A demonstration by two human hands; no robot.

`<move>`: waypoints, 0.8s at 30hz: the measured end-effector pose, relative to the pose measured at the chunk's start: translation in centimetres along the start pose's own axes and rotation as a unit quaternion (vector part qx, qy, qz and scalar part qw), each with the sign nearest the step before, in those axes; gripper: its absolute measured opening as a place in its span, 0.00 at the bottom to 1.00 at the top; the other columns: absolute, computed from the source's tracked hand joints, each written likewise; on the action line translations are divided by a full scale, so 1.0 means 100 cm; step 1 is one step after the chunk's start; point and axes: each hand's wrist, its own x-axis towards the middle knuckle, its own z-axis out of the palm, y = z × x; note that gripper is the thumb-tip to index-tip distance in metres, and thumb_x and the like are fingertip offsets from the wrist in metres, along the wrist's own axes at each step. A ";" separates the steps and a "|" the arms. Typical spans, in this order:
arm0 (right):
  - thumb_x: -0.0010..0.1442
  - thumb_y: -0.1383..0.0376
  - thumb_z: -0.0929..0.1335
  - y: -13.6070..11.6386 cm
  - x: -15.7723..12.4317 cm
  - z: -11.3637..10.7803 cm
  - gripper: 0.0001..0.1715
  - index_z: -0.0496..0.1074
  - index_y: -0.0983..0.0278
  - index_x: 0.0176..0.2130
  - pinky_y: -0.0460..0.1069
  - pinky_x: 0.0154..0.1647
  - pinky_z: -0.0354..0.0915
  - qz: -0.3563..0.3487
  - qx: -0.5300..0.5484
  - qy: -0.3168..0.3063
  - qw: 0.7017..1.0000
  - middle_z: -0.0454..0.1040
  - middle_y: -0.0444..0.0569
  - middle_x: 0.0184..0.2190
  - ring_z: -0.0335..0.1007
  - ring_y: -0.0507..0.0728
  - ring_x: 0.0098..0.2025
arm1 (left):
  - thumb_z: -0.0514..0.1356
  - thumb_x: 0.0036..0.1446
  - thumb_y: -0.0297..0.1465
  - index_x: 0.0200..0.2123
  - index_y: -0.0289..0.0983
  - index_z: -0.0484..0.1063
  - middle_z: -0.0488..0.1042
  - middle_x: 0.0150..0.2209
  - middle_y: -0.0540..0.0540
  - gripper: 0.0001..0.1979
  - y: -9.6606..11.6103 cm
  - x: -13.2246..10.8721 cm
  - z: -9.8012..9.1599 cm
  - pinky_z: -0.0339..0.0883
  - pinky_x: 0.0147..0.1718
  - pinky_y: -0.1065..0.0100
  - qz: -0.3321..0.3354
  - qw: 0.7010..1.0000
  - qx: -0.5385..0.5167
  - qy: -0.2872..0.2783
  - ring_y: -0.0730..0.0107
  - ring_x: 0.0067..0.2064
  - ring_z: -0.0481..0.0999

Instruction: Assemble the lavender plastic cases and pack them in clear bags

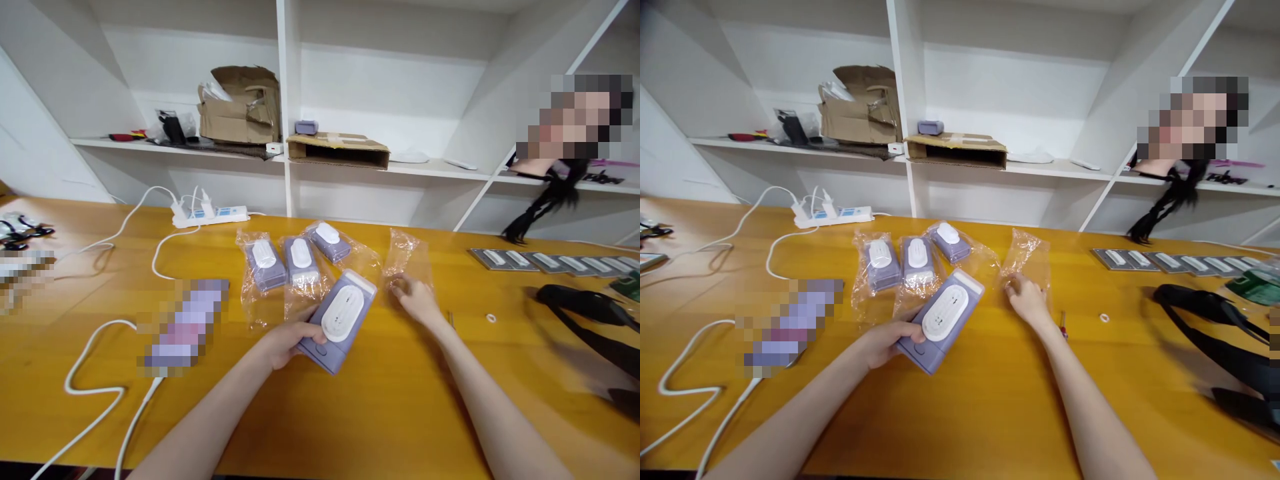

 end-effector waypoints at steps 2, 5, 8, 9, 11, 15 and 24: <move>0.52 0.62 0.64 -0.003 -0.001 -0.002 0.12 0.74 0.60 0.36 0.58 0.48 0.61 0.007 0.067 0.024 0.997 0.78 0.52 0.37 0.72 0.63 0.42 | 0.59 0.35 0.23 0.53 0.40 0.67 0.75 0.33 0.51 0.35 0.000 0.000 -0.001 0.60 0.27 0.73 0.004 1.000 0.003 -0.009 0.72 0.30 0.70; 0.56 0.56 0.62 -0.017 -0.007 -0.003 0.17 0.73 0.62 0.37 0.57 0.51 0.60 0.015 0.187 0.062 0.980 0.76 0.55 0.42 0.70 0.63 0.47 | 0.59 0.34 0.22 0.52 0.40 0.67 0.75 0.35 0.50 0.35 0.000 0.001 0.001 0.61 0.27 0.73 0.003 1.000 0.014 -0.024 0.71 0.32 0.70; 0.59 0.47 0.56 -0.041 -0.020 0.000 0.28 0.71 0.63 0.42 0.54 0.41 0.66 0.007 0.317 0.016 0.948 0.77 0.54 0.37 0.73 0.60 0.38 | 0.59 0.32 0.21 0.51 0.38 0.68 0.75 0.36 0.48 0.36 0.001 0.000 0.005 0.61 0.28 0.72 -0.001 0.998 0.026 -0.054 0.70 0.33 0.70; 0.59 0.45 0.55 -0.050 -0.025 0.002 0.31 0.71 0.63 0.43 0.53 0.36 0.67 0.002 0.355 -0.021 0.935 0.77 0.52 0.34 0.73 0.59 0.34 | 0.59 0.32 0.21 0.51 0.38 0.68 0.75 0.36 0.48 0.36 0.001 -0.001 0.006 0.61 0.28 0.72 -0.002 0.998 0.030 -0.061 0.70 0.33 0.70; 0.56 0.45 0.60 -0.063 -0.034 0.007 0.29 0.73 0.63 0.44 0.51 0.35 0.67 -0.006 0.412 -0.089 0.907 0.78 0.50 0.33 0.73 0.58 0.33 | 0.59 0.32 0.20 0.52 0.38 0.68 0.75 0.37 0.48 0.37 0.002 -0.003 0.006 0.61 0.28 0.72 0.000 0.997 0.039 -0.069 0.70 0.34 0.70; 0.52 0.51 0.68 -0.077 -0.045 0.012 0.23 0.74 0.62 0.42 0.49 0.35 0.64 0.009 0.477 -0.141 0.868 0.76 0.47 0.35 0.71 0.56 0.34 | 0.65 0.35 0.24 0.53 0.39 0.67 0.75 0.43 0.46 0.35 0.001 -0.002 -0.001 0.63 0.33 0.70 0.002 0.991 0.019 -0.130 0.65 0.40 0.72; 0.52 0.51 0.68 -0.103 -0.078 0.036 0.20 0.75 0.61 0.40 0.50 0.42 0.62 -0.004 0.516 -0.196 0.834 0.76 0.46 0.36 0.68 0.58 0.39 | 0.61 0.40 0.56 0.35 0.35 0.73 0.76 0.31 0.46 0.30 -0.014 0.014 -0.002 0.63 0.39 0.65 -0.124 0.992 -0.027 0.005 0.63 0.37 0.73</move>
